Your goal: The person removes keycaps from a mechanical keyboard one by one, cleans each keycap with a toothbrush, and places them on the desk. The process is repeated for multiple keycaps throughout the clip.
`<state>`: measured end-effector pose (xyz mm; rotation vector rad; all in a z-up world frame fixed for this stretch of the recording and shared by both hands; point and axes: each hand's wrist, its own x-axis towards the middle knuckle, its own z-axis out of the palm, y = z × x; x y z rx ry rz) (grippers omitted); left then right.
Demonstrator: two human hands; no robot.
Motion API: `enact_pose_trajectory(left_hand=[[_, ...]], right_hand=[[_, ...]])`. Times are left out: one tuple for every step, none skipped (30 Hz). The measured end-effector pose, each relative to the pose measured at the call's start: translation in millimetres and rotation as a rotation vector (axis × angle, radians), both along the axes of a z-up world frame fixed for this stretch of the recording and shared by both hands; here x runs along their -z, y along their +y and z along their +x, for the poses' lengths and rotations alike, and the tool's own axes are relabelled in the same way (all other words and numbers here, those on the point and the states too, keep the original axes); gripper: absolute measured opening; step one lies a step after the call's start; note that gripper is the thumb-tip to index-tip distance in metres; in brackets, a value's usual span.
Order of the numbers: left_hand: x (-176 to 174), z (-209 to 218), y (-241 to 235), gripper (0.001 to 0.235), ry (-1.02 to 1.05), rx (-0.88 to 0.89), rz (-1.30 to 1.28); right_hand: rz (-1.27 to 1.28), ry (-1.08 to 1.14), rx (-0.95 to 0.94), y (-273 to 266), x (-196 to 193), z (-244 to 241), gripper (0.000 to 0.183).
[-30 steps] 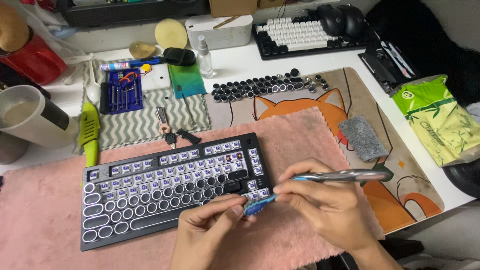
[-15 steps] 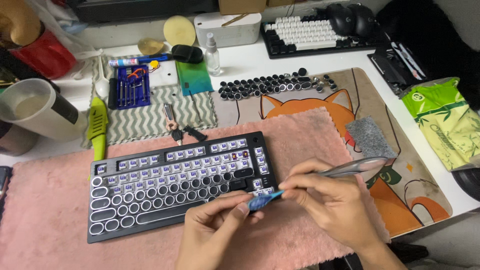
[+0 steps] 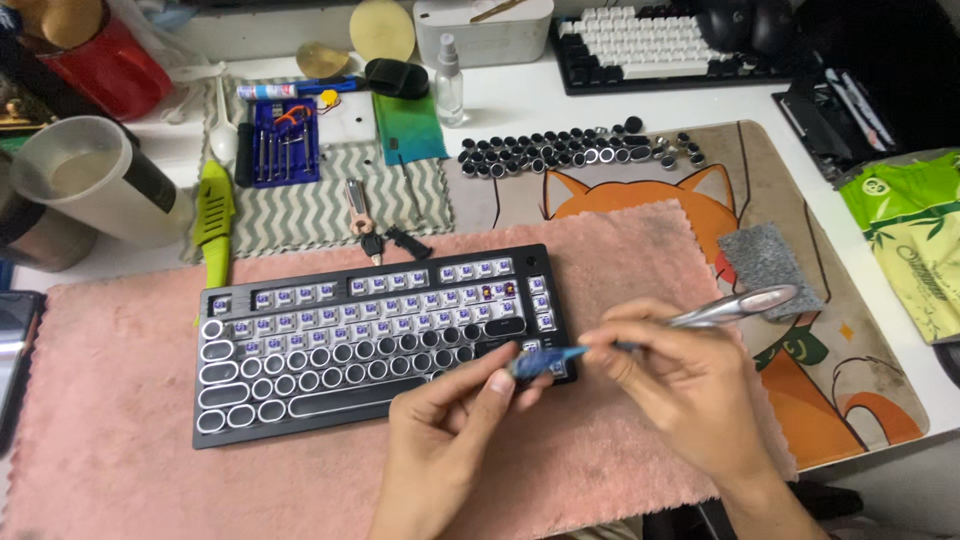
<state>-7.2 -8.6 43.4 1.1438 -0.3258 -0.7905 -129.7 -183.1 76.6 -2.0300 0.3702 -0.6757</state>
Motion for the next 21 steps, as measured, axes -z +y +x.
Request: enact_pose_trajectory(left_hand=[[4.0,-0.5,-1.1,0.034,0.002,-0.002,0.004],[8.0,-0.7,-3.9,0.031,0.057,-0.033,-0.036],[12.1,-1.0,-6.8,0.027,0.111,-0.064,-0.076],[8.6,-1.8,-7.1,0.027,0.115,-0.066,-0.074],[5.3,-2.5,-7.5,0.024,0.112,-0.056,-0.1],[1.8,-3.2,-7.1,0.022,0.109,-0.045,-0.125],[3.5,-5.7,-7.6,0.022,0.113,-0.047,-0.12],[5.3,-7.3,-8.9,0.018,0.143,-0.054,-0.102],[7.1,-8.9,-10.1,0.015,0.174,-0.062,-0.084],[4.1,-8.4,-10.6,0.015,0.176,-0.067,-0.082],[1.1,-7.9,-11.2,0.017,0.174,-0.052,-0.081],[-1.9,-7.3,-11.9,0.019,0.171,-0.035,-0.08],[-2.4,-7.9,-12.9,0.019,0.174,-0.037,-0.078],[-2.6,-8.7,-13.7,0.013,0.256,-0.036,-0.102],[-3.0,-9.4,-14.6,0.008,0.338,-0.035,-0.126],[-1.5,-9.9,-13.6,0.008,0.338,-0.036,-0.124],[0.0,-10.5,-12.9,0.013,0.42,-0.008,-0.161],[1.6,-11.6,-12.2,0.019,0.505,0.023,-0.196],[2.2,-12.9,-12.0,0.019,0.506,0.024,-0.194],[2.9,-14.3,-12.6,0.017,0.56,0.076,-0.221],[3.5,-15.7,-13.0,0.016,0.613,0.128,-0.247]], right_hand=[[0.004,0.002,-0.002,2.2,-0.4,1.6,0.018],[-0.045,-0.007,0.034,2.8,-1.5,3.4,0.016],[-0.095,-0.016,0.071,3.3,-2.6,5.2,0.013],[-0.092,-0.013,0.069,2.5,-0.7,3.9,0.013],[-0.05,-0.017,0.064,1.6,1.3,2.7,0.016],[-0.005,-0.022,0.06,1.5,3.5,1.3,0.018],[-0.001,-0.018,0.059,4.1,2.9,1.1,0.018],[-0.015,-0.032,0.1,5.8,2.3,2.0,0.016],[-0.029,-0.046,0.141,7.5,1.7,3.0,0.014],[-0.027,-0.043,0.137,8.3,2.3,3.0,0.014],[-0.019,-0.075,0.124,9.1,3.0,3.0,0.014],[-0.01,-0.107,0.114,10.0,3.6,2.7,0.015],[-0.007,-0.104,0.113,9.0,4.7,4.5,0.015],[-0.049,-0.084,0.151,8.4,6.1,6.1,0.012],[-0.09,-0.063,0.188,7.6,7.3,7.8,0.01],[-0.088,-0.063,0.187,8.8,8.2,6.7,0.01],[-0.065,-0.096,0.165,9.7,9.0,5.6,0.012],[-0.041,-0.127,0.145,10.9,9.8,3.6,0.015],[-0.04,-0.126,0.147,10.5,9.2,4.5,0.015],[-0.063,-0.135,0.175,9.5,8.1,5.2,0.013],[-0.087,-0.144,0.202,8.6,7.0,6.0,0.012]])
